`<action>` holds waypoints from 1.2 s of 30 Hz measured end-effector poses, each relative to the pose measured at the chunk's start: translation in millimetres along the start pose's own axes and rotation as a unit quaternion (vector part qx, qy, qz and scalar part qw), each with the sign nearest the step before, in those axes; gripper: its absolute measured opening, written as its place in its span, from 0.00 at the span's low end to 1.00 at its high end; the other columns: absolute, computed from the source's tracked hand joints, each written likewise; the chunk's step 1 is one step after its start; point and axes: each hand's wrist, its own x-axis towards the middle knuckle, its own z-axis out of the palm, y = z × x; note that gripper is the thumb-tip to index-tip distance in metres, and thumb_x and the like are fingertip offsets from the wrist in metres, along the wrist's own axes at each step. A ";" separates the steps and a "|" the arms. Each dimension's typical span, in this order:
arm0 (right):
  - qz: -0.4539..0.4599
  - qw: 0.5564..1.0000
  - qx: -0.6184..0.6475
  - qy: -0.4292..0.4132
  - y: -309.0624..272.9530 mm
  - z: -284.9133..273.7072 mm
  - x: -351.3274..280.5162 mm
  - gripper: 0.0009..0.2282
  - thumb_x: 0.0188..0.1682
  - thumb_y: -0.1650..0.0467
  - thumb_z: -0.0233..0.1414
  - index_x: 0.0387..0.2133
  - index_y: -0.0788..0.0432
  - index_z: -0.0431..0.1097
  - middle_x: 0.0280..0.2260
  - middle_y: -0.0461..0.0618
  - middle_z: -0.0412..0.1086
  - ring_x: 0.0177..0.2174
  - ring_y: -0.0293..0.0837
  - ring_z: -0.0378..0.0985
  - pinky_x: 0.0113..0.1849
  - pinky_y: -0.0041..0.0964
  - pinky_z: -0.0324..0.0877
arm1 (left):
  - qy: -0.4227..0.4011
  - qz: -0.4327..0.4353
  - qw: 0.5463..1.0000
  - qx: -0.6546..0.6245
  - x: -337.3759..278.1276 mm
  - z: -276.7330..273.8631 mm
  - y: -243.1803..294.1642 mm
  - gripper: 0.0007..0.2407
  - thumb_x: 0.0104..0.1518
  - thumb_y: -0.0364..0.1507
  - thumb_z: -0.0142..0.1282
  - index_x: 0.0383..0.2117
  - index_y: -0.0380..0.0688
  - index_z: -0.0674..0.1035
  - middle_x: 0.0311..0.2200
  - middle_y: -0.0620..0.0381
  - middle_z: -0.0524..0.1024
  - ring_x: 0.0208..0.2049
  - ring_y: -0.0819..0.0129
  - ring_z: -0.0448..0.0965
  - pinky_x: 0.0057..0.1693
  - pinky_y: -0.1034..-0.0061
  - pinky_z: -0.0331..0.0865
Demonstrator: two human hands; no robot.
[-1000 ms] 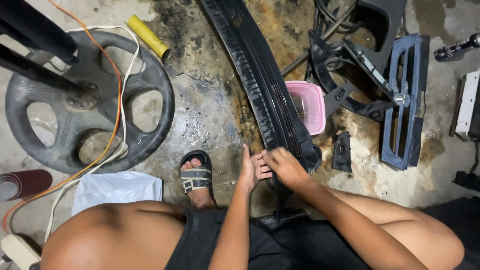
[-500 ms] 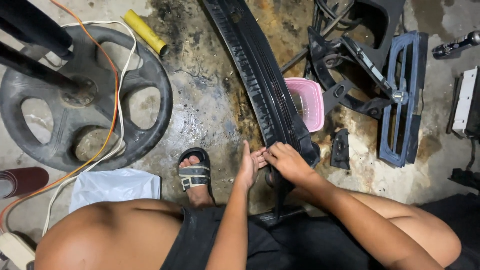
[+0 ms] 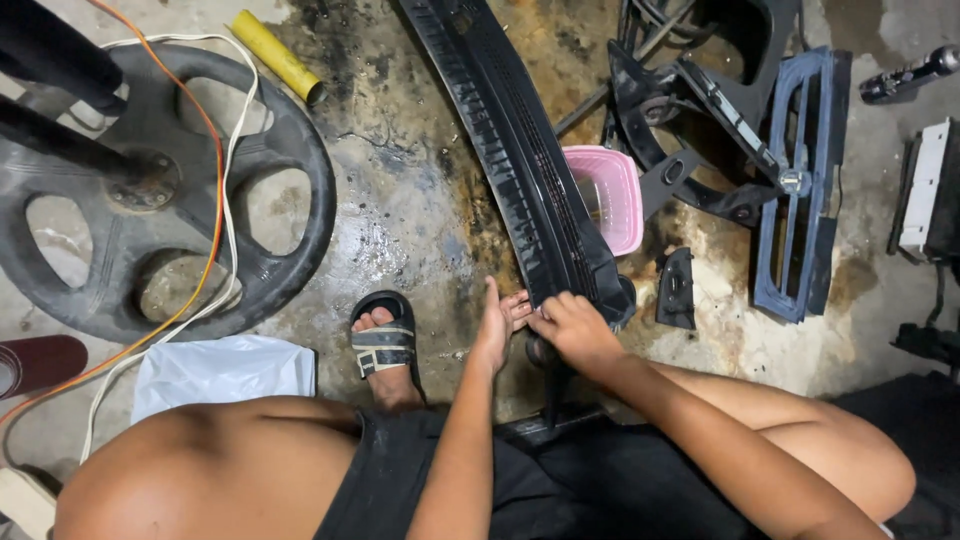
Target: The person sits on the floor and sands a long black plastic car part using a sanding block. They repeatedly rub the surface and edges of the part, occasionally pausing to inspect it.
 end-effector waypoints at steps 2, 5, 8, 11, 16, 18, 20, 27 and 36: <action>-0.008 0.999 -0.012 0.031 0.9 -2.8 8.0 0.05 0.49 0.67 0.53 0.37 0.48 0.73 0.32 0.43 0.57 0.32 0.46 0.60 0.32 0.42 0.56 | 0.000 0.002 1.000 0.007 -11.4 8.7 9.1 0.50 0.52 0.71 0.18 0.57 0.36 0.74 0.50 0.45 0.76 0.62 0.49 0.71 0.68 0.60 0.60; -0.028 0.999 0.044 -0.014 -17.6 7.8 -37.6 0.04 0.49 0.69 0.54 0.36 0.51 0.72 0.33 0.46 0.59 0.32 0.47 0.60 0.33 0.42 0.58 | -0.008 0.014 1.000 0.012 22.4 -10.6 -10.4 0.50 0.52 0.71 0.20 0.57 0.33 0.74 0.55 0.40 0.75 0.62 0.46 0.71 0.68 0.60 0.61; -0.055 0.988 0.124 -0.076 -65.2 27.5 -79.7 0.02 0.49 0.73 0.54 0.34 0.55 0.70 0.35 0.51 0.62 0.32 0.48 0.62 0.33 0.41 0.60 | -0.013 0.011 1.000 0.014 29.0 -17.1 -16.7 0.52 0.51 0.72 0.19 0.57 0.31 0.74 0.56 0.38 0.75 0.62 0.45 0.71 0.68 0.60 0.60; -0.085 0.985 0.046 -0.144 -23.7 -4.9 -35.7 0.28 0.35 0.68 0.62 0.53 0.50 0.66 0.44 0.52 0.63 0.40 0.57 0.64 0.44 0.72 0.55 | -0.006 0.017 1.000 -0.001 39.2 -20.3 -25.8 0.51 0.52 0.72 0.19 0.56 0.33 0.74 0.52 0.43 0.76 0.60 0.47 0.73 0.67 0.58 0.62; 0.030 0.999 -0.005 0.022 25.5 37.7 4.9 0.09 0.47 0.63 0.56 0.39 0.47 0.73 0.36 0.42 0.57 0.40 0.45 0.62 0.37 0.35 0.63 | 0.002 0.008 1.000 0.009 32.2 -11.3 -19.6 0.50 0.51 0.72 0.17 0.55 0.38 0.75 0.51 0.48 0.76 0.61 0.50 0.71 0.69 0.59 0.58; 0.039 0.999 0.011 0.013 7.7 16.1 -3.9 0.12 0.46 0.56 0.55 0.37 0.46 0.74 0.36 0.39 0.55 0.41 0.43 0.61 0.35 0.32 0.63 | 0.007 0.001 1.000 0.011 34.5 -15.8 -22.0 0.48 0.50 0.72 0.16 0.51 0.43 0.78 0.44 0.56 0.80 0.55 0.57 0.78 0.67 0.63 0.61; -0.056 0.979 -0.021 -0.197 -19.6 -5.6 -32.3 0.05 0.46 0.70 0.52 0.33 0.47 0.74 0.40 0.46 0.60 0.39 0.55 0.59 0.39 0.59 0.56 | 0.006 0.018 1.000 -0.012 41.6 -24.1 -28.2 0.48 0.52 0.72 0.21 0.50 0.36 0.78 0.47 0.48 0.79 0.56 0.50 0.77 0.66 0.59 0.64; -0.036 0.974 -0.208 -0.080 -21.6 -45.3 -3.3 0.05 0.53 0.73 0.50 0.32 0.59 0.74 0.30 0.46 0.58 0.34 0.47 0.63 0.32 0.28 0.59 | 0.005 0.017 1.000 -0.013 29.2 -17.7 -21.6 0.46 0.54 0.71 0.21 0.48 0.38 0.78 0.43 0.52 0.79 0.52 0.53 0.80 0.64 0.60 0.66; -0.055 0.996 0.061 0.026 2.4 23.5 -24.5 0.10 0.52 0.65 0.52 0.43 0.51 0.73 0.31 0.45 0.59 0.32 0.47 0.60 0.32 0.40 0.60 | 0.024 0.009 1.000 0.012 14.1 -8.0 -8.3 0.48 0.51 0.72 0.18 0.51 0.42 0.79 0.46 0.55 0.79 0.52 0.58 0.79 0.64 0.63 0.63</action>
